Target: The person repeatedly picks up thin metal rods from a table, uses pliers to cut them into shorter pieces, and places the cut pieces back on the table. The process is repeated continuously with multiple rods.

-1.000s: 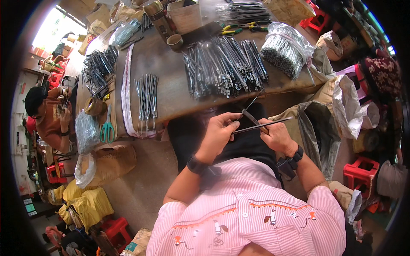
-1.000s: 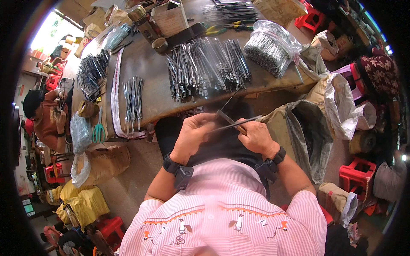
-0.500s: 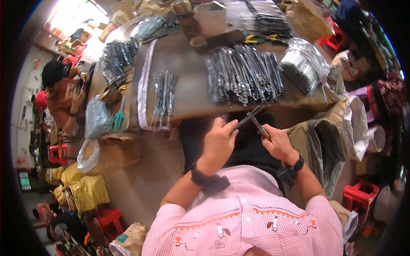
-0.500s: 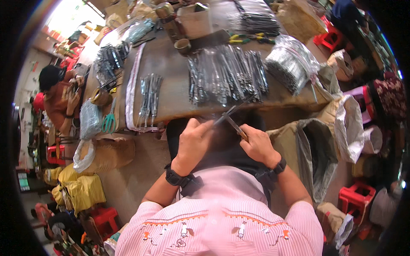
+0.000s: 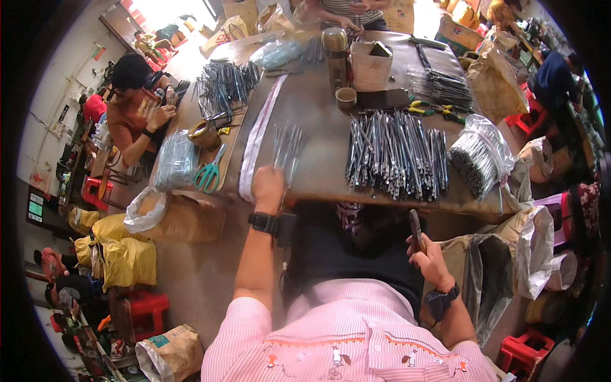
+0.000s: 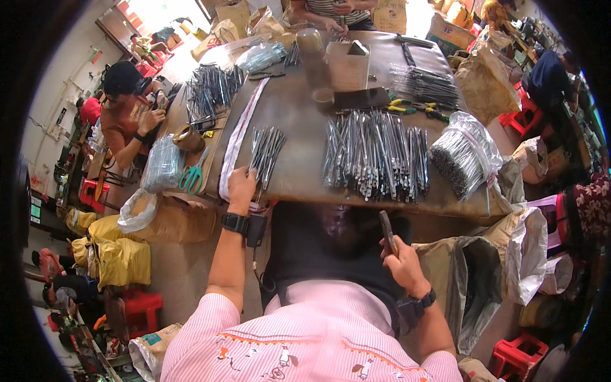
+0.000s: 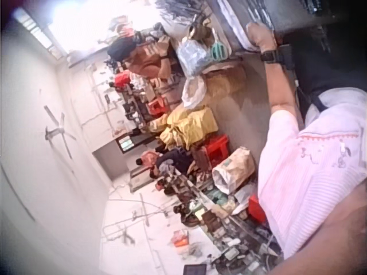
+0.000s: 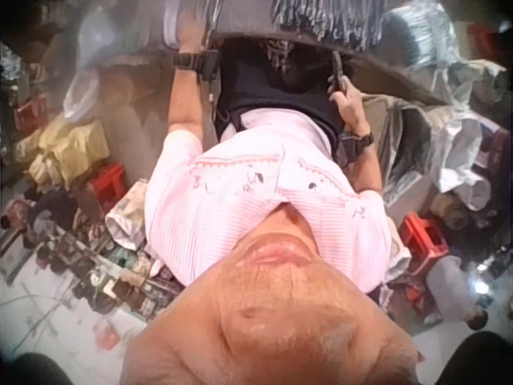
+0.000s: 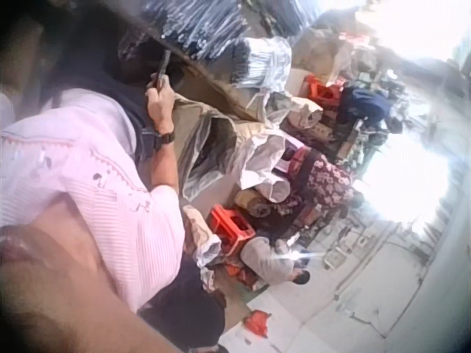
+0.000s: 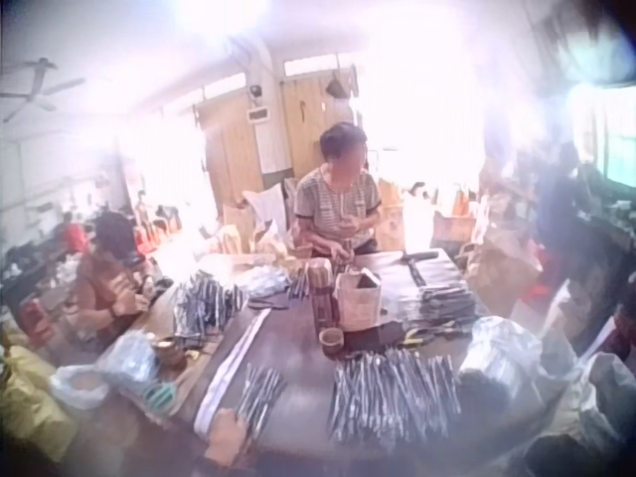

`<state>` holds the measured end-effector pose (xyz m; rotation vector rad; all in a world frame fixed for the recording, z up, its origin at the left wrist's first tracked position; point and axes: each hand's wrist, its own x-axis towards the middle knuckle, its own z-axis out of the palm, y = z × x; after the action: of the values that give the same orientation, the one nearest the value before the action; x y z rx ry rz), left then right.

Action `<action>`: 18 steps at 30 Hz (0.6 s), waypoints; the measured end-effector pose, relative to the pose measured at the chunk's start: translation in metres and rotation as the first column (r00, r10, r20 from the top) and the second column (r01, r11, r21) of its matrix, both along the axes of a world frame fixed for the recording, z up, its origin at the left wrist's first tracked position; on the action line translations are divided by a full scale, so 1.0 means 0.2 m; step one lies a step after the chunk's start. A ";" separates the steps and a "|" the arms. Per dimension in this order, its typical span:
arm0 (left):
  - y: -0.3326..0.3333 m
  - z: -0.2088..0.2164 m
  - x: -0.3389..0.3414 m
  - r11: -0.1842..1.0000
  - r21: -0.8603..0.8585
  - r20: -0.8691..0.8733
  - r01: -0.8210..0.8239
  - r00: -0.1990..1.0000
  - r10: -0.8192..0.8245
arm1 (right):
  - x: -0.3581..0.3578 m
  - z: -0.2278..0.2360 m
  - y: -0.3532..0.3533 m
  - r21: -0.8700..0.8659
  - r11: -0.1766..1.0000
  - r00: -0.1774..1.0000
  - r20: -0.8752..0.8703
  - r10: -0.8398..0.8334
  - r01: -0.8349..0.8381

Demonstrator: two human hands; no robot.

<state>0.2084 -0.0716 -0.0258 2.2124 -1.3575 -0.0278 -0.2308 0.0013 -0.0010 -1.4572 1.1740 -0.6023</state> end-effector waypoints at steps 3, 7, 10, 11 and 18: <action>0.01 -0.05 0.01 0.998 0.029 0.008 -0.051 0.999 0.051 | -0.04 -0.08 0.01 0.062 0.998 0.998 -0.052 0.032 -0.029; 0.01 -0.04 -0.10 0.996 -0.061 0.095 -0.069 0.993 0.074 | -0.10 -0.22 -0.01 -0.072 0.985 0.873 -0.477 0.101 -0.154; -0.03 0.01 -0.22 0.985 -0.170 0.031 0.004 1.000 0.001 | -0.14 -0.30 0.00 -0.088 0.980 0.842 -0.529 0.108 -0.181; -0.05 0.03 -0.26 0.982 -0.182 -0.073 0.059 0.995 -0.074 | -0.15 -0.32 0.00 -0.074 0.978 0.820 -0.559 0.119 -0.193; -0.30 0.19 -0.64 0.792 -0.436 -0.274 0.427 0.775 -0.569 | -0.16 -0.38 -0.05 -0.068 0.986 0.899 -0.423 0.111 -0.154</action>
<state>0.0797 -0.1322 0.0132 1.3925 -1.5403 -0.3802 -0.2635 -0.0095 -0.0765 -1.7951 1.3721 -0.2590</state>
